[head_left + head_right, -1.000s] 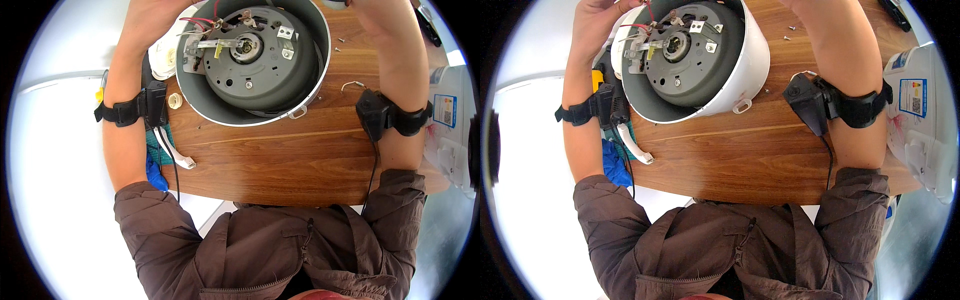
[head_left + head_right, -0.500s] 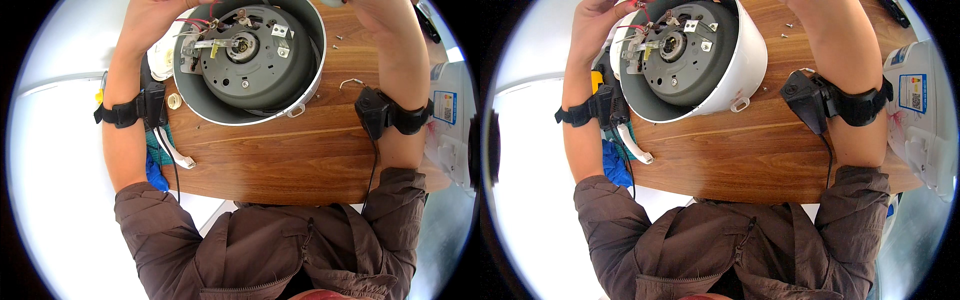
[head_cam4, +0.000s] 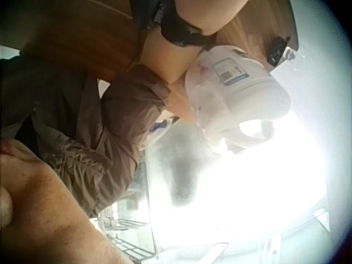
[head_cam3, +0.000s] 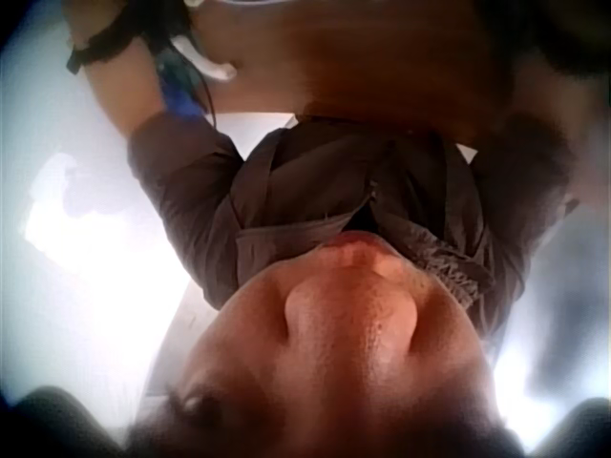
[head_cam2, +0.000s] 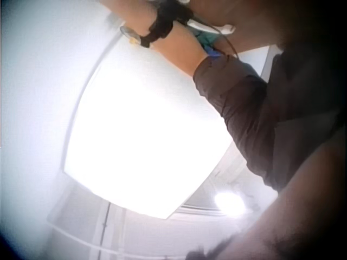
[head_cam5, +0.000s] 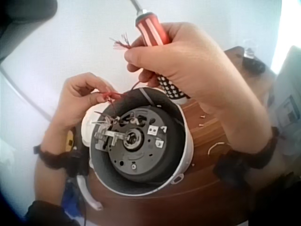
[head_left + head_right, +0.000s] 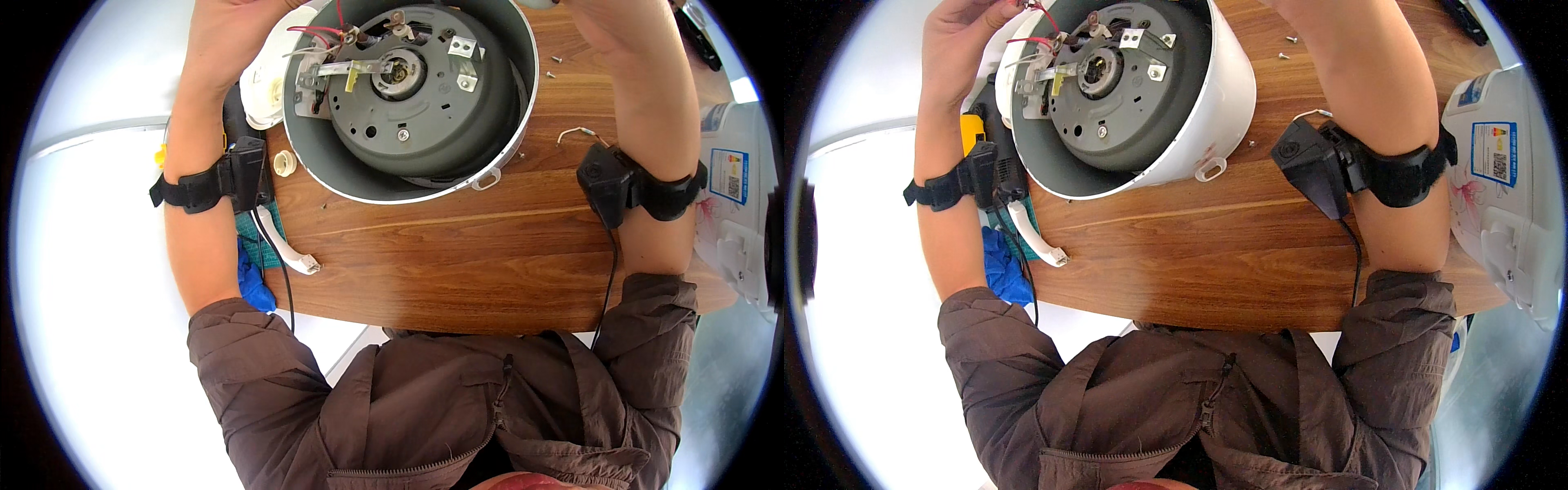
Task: The person uses a screwdriver to connect red wires to terminals inside a disassembled white appliance base. They then place the white plastic top cover onto the base, aligning it with the internal components.
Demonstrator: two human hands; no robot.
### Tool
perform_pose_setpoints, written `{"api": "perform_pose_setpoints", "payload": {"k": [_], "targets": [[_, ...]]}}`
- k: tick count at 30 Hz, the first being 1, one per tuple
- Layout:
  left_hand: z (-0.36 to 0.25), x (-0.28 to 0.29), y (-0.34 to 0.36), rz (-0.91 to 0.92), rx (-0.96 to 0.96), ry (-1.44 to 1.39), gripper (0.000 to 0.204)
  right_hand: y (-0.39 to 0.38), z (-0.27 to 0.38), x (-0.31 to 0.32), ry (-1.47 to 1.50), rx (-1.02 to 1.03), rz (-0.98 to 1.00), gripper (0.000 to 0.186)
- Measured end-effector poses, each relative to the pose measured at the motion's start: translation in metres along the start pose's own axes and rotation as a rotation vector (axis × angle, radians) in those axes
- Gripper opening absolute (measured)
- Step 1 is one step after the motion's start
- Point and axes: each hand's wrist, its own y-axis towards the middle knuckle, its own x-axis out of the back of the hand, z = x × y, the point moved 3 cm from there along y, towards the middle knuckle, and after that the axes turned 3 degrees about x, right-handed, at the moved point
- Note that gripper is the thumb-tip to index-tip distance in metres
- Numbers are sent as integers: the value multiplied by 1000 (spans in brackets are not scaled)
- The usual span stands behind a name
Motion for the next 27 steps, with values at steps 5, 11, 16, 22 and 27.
{"api": "perform_pose_setpoints", "payload": {"k": [5, 11, 16, 22, 27], "targets": [[-7, 6, -7, -31, 13, 21, 13, 1, 0, -5, -9, 25, -24, 25], [-9, 8, -12, -20, 13, 37, 13, 1, -2, -15, 22, 24, -54, 25], [-7, 6, -7, -11, 13, 22, 14, 7, 7, -4, 74, -91, 13, 26], [-7, 7, -10, -28, 34, 9, 14, -2, 0, -17, -29, 60, -69, 27], [-8, 10, -8, -3, -43, 34, 13, -1, 1, -15, -27, 56, -65, 27]]}}
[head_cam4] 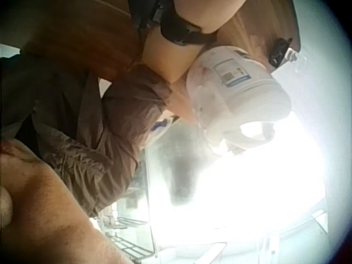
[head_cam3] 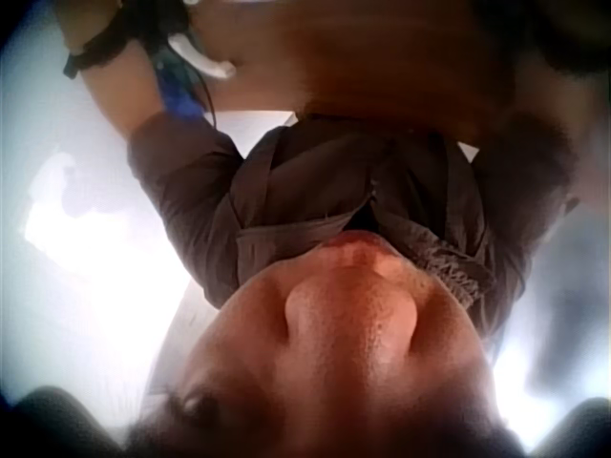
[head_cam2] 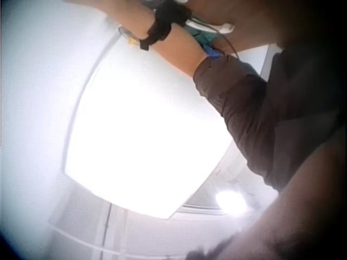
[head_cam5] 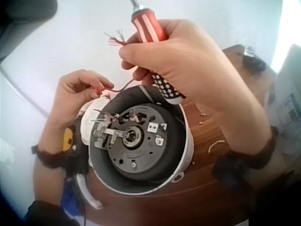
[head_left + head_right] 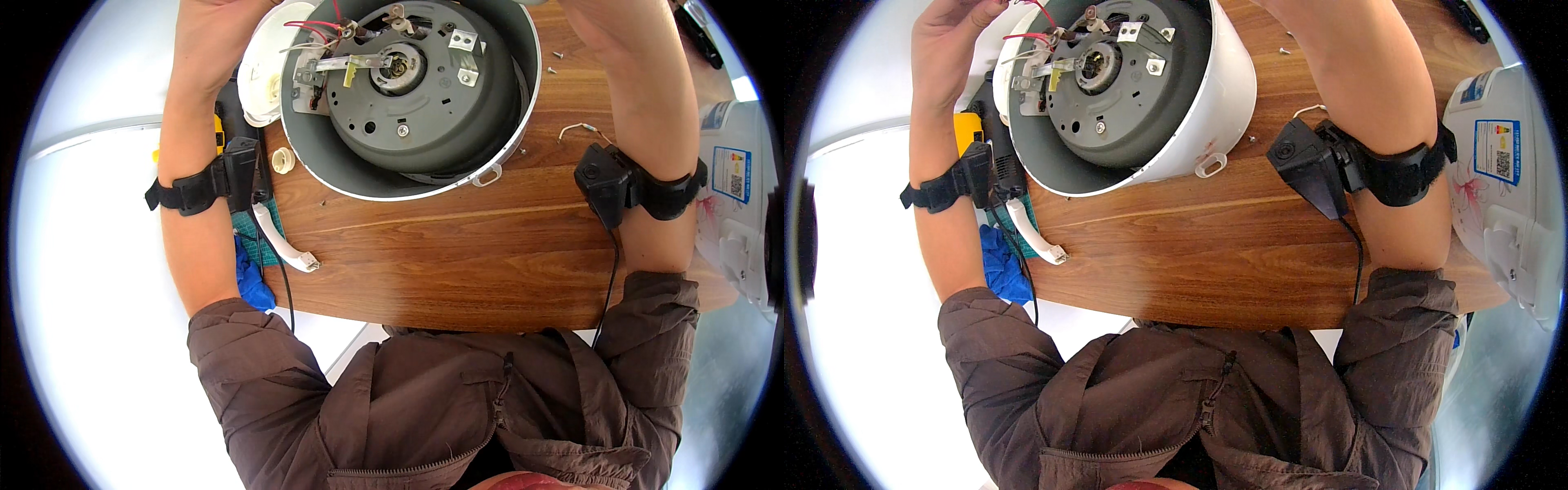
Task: The person uses a screwdriver to connect red wires to terminals inside a disassembled white appliance base. They then place the white plastic top cover onto the base, aligning it with the internal components.
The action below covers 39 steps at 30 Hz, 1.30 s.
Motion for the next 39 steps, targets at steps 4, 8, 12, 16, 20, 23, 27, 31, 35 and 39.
{"api": "perform_pose_setpoints", "payload": {"k": [4, 8, 12, 16, 20, 23, 27, 31, 35, 39], "targets": [[4, -1, 0, 21, -33, -22, 12, -1, 0, -1, 19, -22, 7, 27], [2, 0, 0, 27, -26, 30, 11, -1, -1, -3, 34, -33, 5, 27], [2, 0, -4, 18, -4, 51, 10, 7, 3, 10, 166, -157, 151, 27], [1, -3, -1, 35, 14, 54, 11, 1, 1, 3, 50, -43, 69, 27], [3, -10, 0, 32, 69, 21, 12, 3, -1, 6, 65, -84, 64, 27], [6, -10, -4, 11, 98, 27, 12, 9, 5, 12, 154, -207, 150, 27], [6, -9, -9, -7, 142, 46, 13, -1, 1, 3, 5, -14, 97, 27], [4, -14, -2, 53, 141, 6, 14, 0, 1, 5, -37, 58, 55, 28], [5, -17, -3, 70, 147, 15, 15, -1, 1, 5, -43, 75, 58, 30], [2, -20, -3, 81, 158, -6, 15, 7, 7, 14, 54, -66, 157, 30]]}}
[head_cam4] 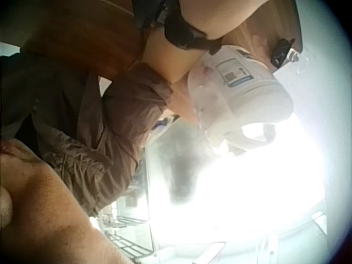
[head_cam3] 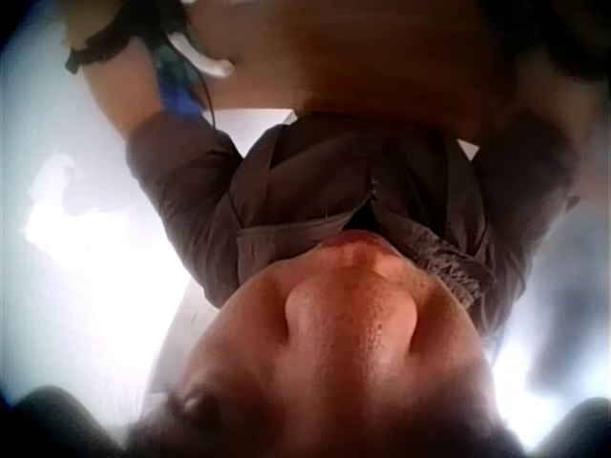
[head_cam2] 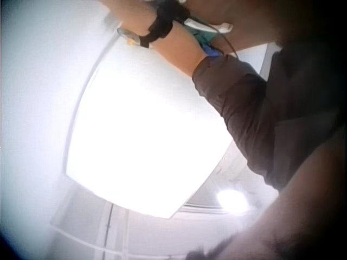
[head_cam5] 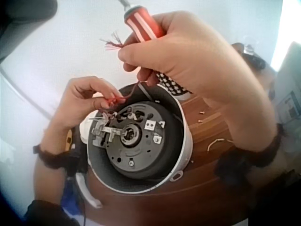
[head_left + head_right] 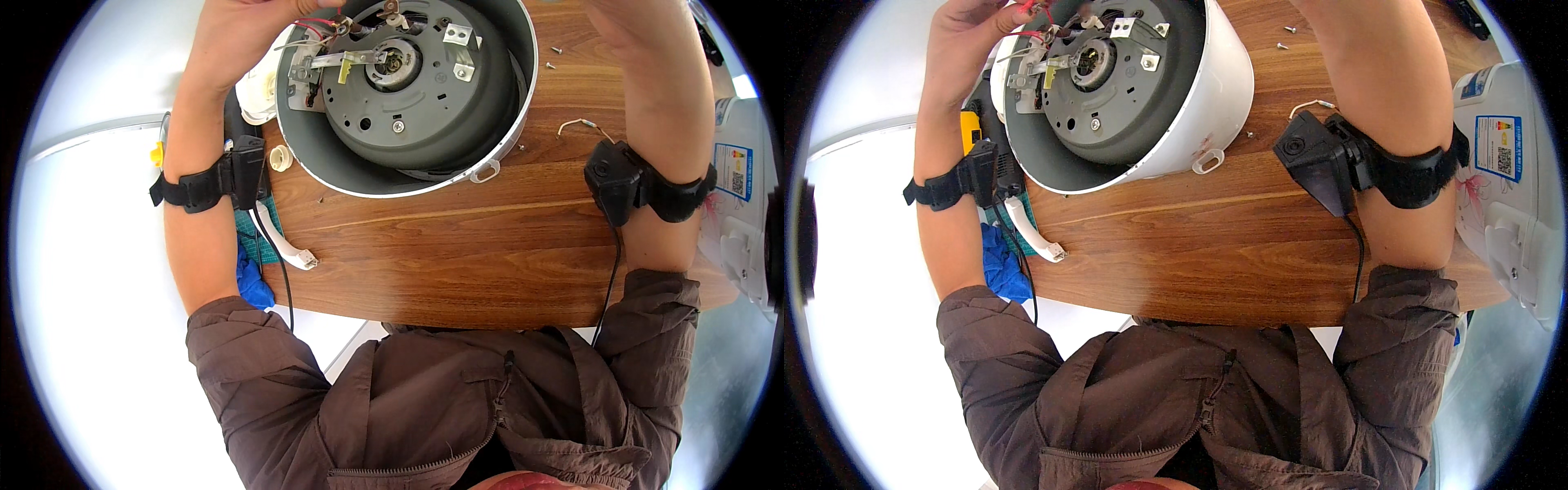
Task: The person uses a screwdriver to connect red wires to terminals inside a disassembled white appliance base. They then place the white plastic top cover onto the base, aligning it with the internal components.
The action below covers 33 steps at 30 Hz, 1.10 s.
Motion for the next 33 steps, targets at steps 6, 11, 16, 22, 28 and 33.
{"api": "perform_pose_setpoints", "payload": {"k": [6, 11, 16, 22, 28, 33], "targets": [[0, 0, 1, 4, 15, -7, 14, -7, -1, -5, -103, 80, -48, 31], [1, 2, -7, -5, 8, -12, 14, -8, -6, -13, -141, 156, -71, 31], [-2, 0, -1, 26, -10, -19, 15, -6, -3, -7, -134, 116, -65, 31], [0, 2, -4, 9, -10, -15, 14, -4, -4, -6, -51, 66, -31, 31], [3, 4, -6, -3, 29, -26, 13, -4, -7, -10, -57, 67, -31, 32], [4, 4, -3, -14, 38, -14, 13, 2, 1, 1, 37, -93, 26, 32]]}}
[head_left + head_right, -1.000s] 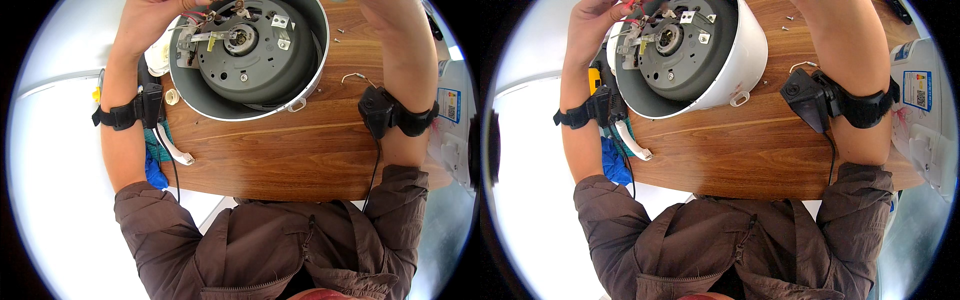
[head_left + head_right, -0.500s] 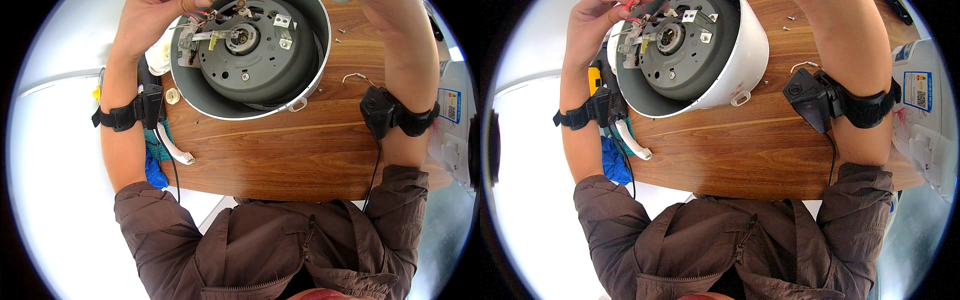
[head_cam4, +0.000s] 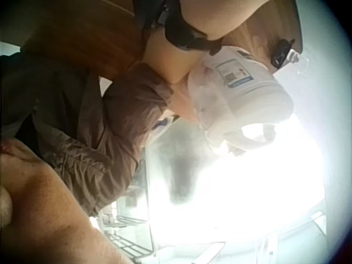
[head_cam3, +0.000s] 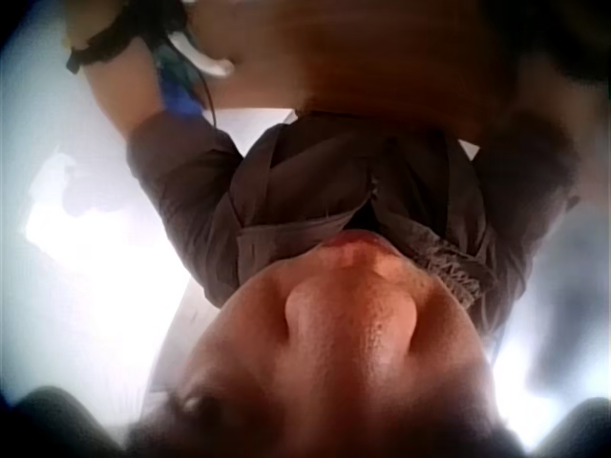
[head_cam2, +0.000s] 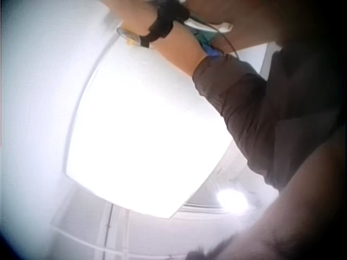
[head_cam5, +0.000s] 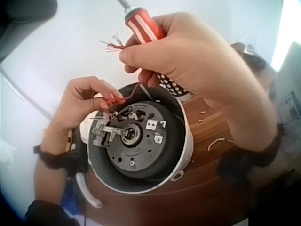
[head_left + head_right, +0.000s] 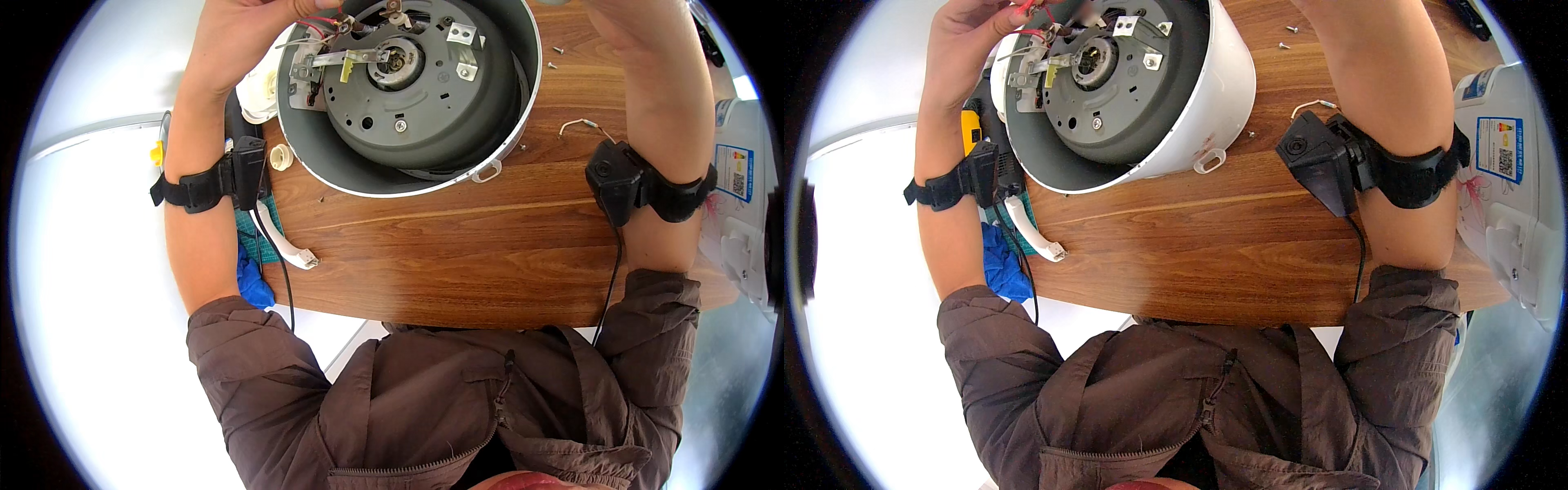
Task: The person uses a screwdriver to connect red wires to terminals inside a disassembled white appliance base. They then place the white plastic top cover onto the base, aligning it with the internal components.
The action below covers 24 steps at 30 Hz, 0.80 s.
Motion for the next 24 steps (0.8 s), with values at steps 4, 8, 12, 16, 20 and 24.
{"api": "perform_pose_setpoints", "payload": {"k": [4, 8, 12, 16, 20, 24], "targets": [[1, -1, 0, 2, -6, -23, 14, -1, -2, 1, -13, 32, -1, 32], [6, 2, -9, -24, 28, -5, 14, -6, -11, -15, -96, 139, -56, 31], [2, 0, 1, -10, 12, -18, 16, 0, 1, 3, 13, -15, 26, 30], [1, -5, -1, -1, 11, 23, 16, 0, -5, 0, 11, 51, 37, 30], [-2, -9, 6, 61, -14, 72, 16, 1, -13, 8, 1, 158, 63, 29], [0, -17, 9, 56, 4, 108, 14, -3, -4, 2, -202, 103, 19, 28]]}}
